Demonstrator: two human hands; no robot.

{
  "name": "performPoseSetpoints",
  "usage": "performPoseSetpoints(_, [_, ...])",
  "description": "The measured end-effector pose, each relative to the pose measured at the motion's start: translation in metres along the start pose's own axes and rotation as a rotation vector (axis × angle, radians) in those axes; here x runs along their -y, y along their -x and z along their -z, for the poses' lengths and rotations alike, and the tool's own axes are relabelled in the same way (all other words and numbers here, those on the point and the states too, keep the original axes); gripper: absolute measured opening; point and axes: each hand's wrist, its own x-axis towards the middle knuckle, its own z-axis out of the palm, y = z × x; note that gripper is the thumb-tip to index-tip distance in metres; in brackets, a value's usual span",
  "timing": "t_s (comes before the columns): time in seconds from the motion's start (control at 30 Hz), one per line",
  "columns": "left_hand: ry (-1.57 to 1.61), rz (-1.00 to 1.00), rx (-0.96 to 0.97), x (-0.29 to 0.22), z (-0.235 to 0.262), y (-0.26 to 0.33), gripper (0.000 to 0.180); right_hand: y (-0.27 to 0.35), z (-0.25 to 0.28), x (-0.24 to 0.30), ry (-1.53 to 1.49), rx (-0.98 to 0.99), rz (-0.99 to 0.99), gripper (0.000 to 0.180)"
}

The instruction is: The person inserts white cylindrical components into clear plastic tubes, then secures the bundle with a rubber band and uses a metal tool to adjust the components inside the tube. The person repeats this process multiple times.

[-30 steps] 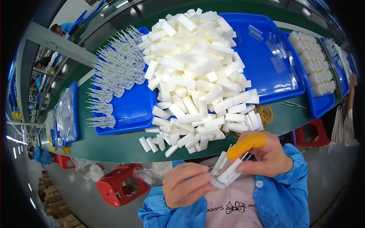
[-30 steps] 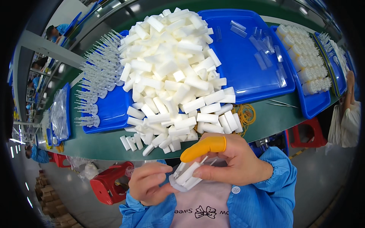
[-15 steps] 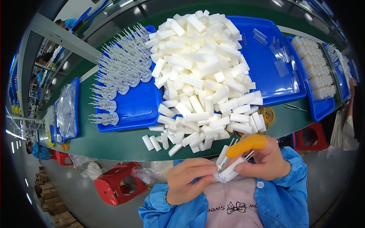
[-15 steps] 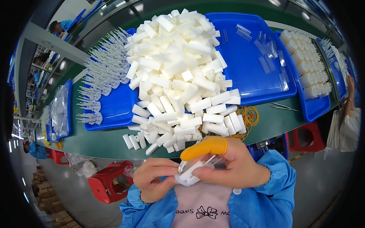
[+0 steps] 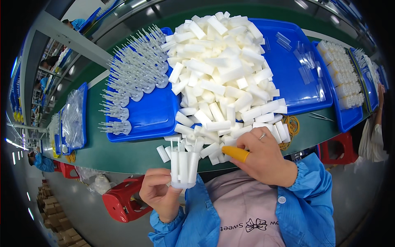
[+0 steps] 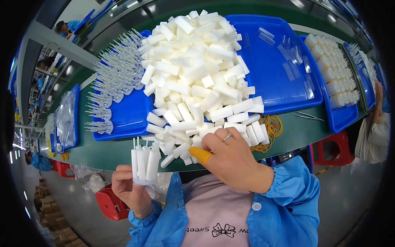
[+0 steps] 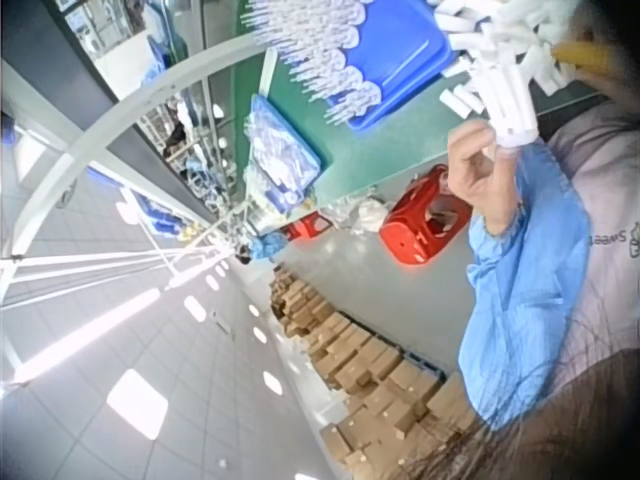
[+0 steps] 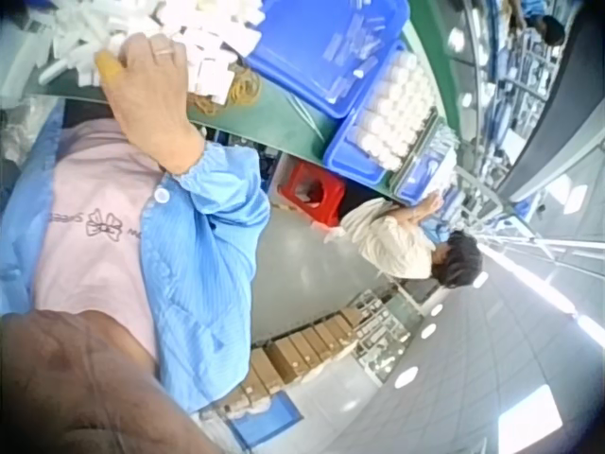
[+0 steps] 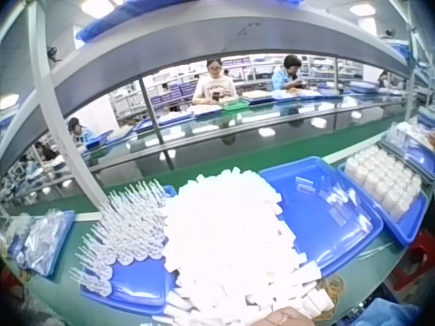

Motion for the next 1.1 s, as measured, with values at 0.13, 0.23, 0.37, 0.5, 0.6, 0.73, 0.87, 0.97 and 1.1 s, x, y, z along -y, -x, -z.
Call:
performPoseSetpoints(0.13, [0.055,-0.020,0.040,0.002,0.000,0.000,0.024,0.000,-0.006,0.004,0.193,0.089,0.044,0.025])
performPoseSetpoints(0.23, [0.056,-0.022,0.061,0.004,0.001,0.001,0.023,0.000,-0.003,0.005,0.238,0.132,0.067,0.029])
performPoseSetpoints(0.37, [0.085,-0.009,0.057,0.005,0.001,0.002,0.023,-0.001,-0.005,0.002,0.279,0.095,0.124,0.022])
performPoseSetpoints(0.5, [0.088,0.003,0.083,0.005,0.003,0.002,0.024,-0.001,-0.003,0.001,0.299,0.025,0.142,0.021])
performPoseSetpoints(0.6, [0.077,0.013,0.087,0.005,0.002,0.002,0.025,0.001,0.006,0.001,0.259,-0.046,0.141,0.024])
performPoseSetpoints(0.73, [-0.040,-0.026,0.130,0.005,0.003,0.000,0.025,0.000,0.029,0.000,0.131,-0.108,0.059,0.030])
performPoseSetpoints(0.87, [-0.159,-0.066,0.188,-0.002,0.000,0.001,0.023,0.004,0.051,-0.008,-0.100,-0.196,-0.128,0.028])
performPoseSetpoints(0.97, [-0.281,-0.202,0.278,-0.006,-0.007,0.000,0.024,0.010,0.053,-0.004,-0.621,-0.303,-0.431,0.021])
performPoseSetpoints(1.1, [-0.274,-0.428,0.471,-0.007,-0.014,0.001,0.030,0.008,0.065,-0.015,-0.767,-0.200,-0.290,0.016])
